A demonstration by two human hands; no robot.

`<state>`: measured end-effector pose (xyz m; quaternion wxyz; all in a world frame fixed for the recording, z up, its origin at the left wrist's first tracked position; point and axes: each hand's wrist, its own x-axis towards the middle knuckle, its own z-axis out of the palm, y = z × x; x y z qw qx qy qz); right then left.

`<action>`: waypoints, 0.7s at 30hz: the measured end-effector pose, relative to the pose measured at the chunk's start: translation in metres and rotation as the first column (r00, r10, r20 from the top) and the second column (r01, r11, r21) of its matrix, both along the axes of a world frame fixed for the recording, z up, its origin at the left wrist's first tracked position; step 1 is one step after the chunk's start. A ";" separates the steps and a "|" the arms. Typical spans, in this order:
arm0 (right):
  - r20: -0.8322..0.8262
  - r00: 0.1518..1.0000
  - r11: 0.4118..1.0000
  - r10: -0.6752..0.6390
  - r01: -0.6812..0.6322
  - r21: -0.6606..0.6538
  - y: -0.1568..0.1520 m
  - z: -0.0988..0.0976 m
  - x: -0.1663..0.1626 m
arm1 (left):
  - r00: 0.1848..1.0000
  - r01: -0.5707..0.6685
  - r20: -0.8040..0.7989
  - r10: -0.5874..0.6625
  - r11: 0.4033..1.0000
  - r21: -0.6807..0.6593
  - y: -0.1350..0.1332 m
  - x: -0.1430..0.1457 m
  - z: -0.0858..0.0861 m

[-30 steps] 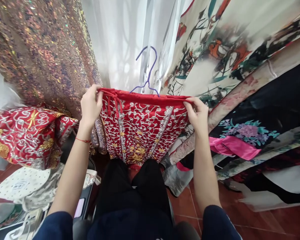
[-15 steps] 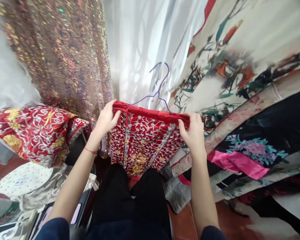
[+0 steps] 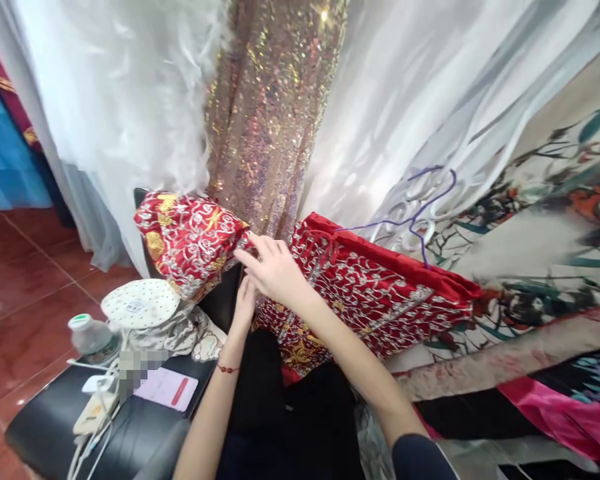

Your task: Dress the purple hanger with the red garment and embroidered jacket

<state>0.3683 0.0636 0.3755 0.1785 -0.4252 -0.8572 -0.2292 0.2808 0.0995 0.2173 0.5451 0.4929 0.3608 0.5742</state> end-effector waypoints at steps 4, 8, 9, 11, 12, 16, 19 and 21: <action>0.200 0.958 0.979 0.204 -0.204 -0.018 0.055 -0.018 -0.054 | 0.969 -0.013 0.240 0.064 0.978 -0.206 0.004 -0.012 -0.003; 0.163 0.968 0.979 0.193 -0.179 -0.094 0.074 -0.008 -0.078 | 0.882 -0.089 0.430 0.192 0.965 -0.247 0.013 -0.016 0.026; 0.098 0.984 0.986 0.147 -0.138 -0.089 0.074 0.000 -0.081 | 0.843 -0.109 0.482 0.239 0.953 -0.282 0.014 -0.017 0.034; -0.056 0.998 0.997 0.042 -0.046 -0.069 0.072 0.019 -0.086 | 0.776 -0.135 0.553 0.305 0.935 -0.328 0.013 -0.019 0.048; -0.130 0.992 0.998 -0.009 0.001 -0.061 0.071 0.029 -0.087 | 0.759 -0.166 0.561 0.332 0.931 -0.326 0.011 -0.020 0.053; -0.353 0.921 0.986 -0.168 0.166 -0.036 0.069 0.062 -0.077 | 0.781 -0.445 0.379 0.496 0.868 -0.219 -0.003 -0.032 0.072; -0.479 0.848 0.956 -0.227 0.287 0.055 0.066 0.076 -0.052 | 0.860 -0.491 0.143 0.490 0.871 -0.030 -0.019 -0.046 0.090; -0.551 0.798 0.921 -0.244 0.369 0.128 0.063 0.080 -0.029 | 0.898 -0.439 0.029 0.438 0.892 0.108 -0.029 -0.052 0.104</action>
